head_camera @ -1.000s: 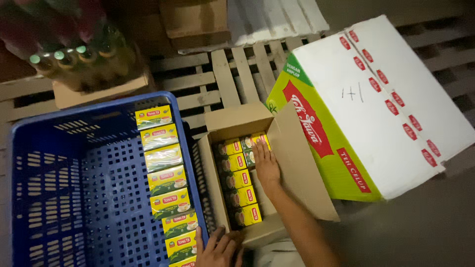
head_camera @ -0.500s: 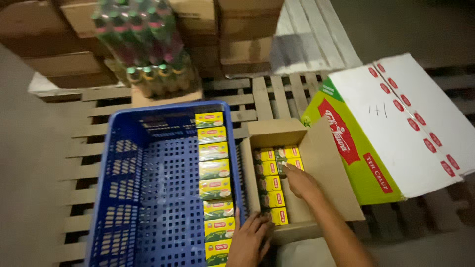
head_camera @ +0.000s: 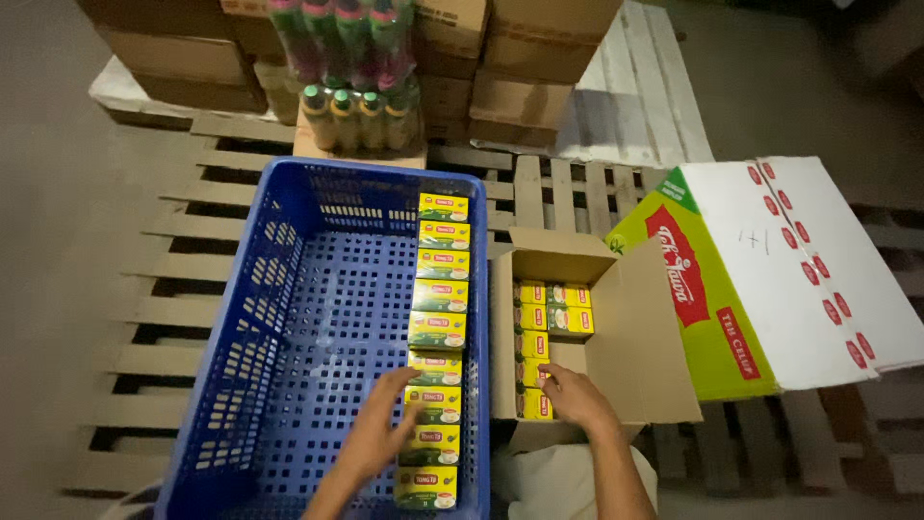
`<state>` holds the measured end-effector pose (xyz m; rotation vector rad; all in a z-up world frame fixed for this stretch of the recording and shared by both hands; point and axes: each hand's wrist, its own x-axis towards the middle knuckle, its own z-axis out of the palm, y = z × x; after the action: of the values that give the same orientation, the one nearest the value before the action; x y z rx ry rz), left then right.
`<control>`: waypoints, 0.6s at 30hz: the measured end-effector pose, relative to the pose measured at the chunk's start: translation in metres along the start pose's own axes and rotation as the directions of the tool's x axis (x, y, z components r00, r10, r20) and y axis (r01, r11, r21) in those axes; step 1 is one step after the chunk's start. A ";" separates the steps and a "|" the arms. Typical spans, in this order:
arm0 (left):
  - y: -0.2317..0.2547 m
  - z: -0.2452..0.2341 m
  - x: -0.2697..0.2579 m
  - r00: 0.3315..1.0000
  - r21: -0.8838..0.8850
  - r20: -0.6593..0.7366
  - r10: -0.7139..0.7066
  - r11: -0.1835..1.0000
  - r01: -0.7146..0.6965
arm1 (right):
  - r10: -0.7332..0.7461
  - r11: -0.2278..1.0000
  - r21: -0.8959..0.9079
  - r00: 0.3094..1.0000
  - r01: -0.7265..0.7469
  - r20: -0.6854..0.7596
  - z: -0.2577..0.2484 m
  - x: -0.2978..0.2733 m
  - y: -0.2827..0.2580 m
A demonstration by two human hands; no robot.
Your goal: The person transfers small yellow boxes from a blue plastic basket into a cardboard box. They pick up each box one at a time and place it inside the cardboard box, arranging them in rows.
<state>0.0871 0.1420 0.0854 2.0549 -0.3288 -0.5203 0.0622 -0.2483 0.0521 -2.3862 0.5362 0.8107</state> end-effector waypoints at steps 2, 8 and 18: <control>-0.032 0.003 0.013 0.995 -0.074 -0.096 -0.020 0.997 0.013 | 0.046 0.998 -0.029 0.998 -0.047 -0.041 -0.005 0.011 -0.005; -0.043 0.001 0.058 0.923 -0.322 -0.220 -0.316 0.916 0.237 | 0.117 0.993 -0.003 0.989 -0.118 -0.091 -0.018 0.024 -0.031; -0.017 0.004 0.132 0.908 -0.338 -0.065 -0.414 0.865 0.370 | 0.082 0.996 0.049 0.988 -0.076 -0.129 -0.034 0.005 -0.059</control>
<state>0.2010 0.0905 0.0382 1.8269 0.2547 -0.6287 0.1110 -0.2251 0.0933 -2.4023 0.6980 0.6716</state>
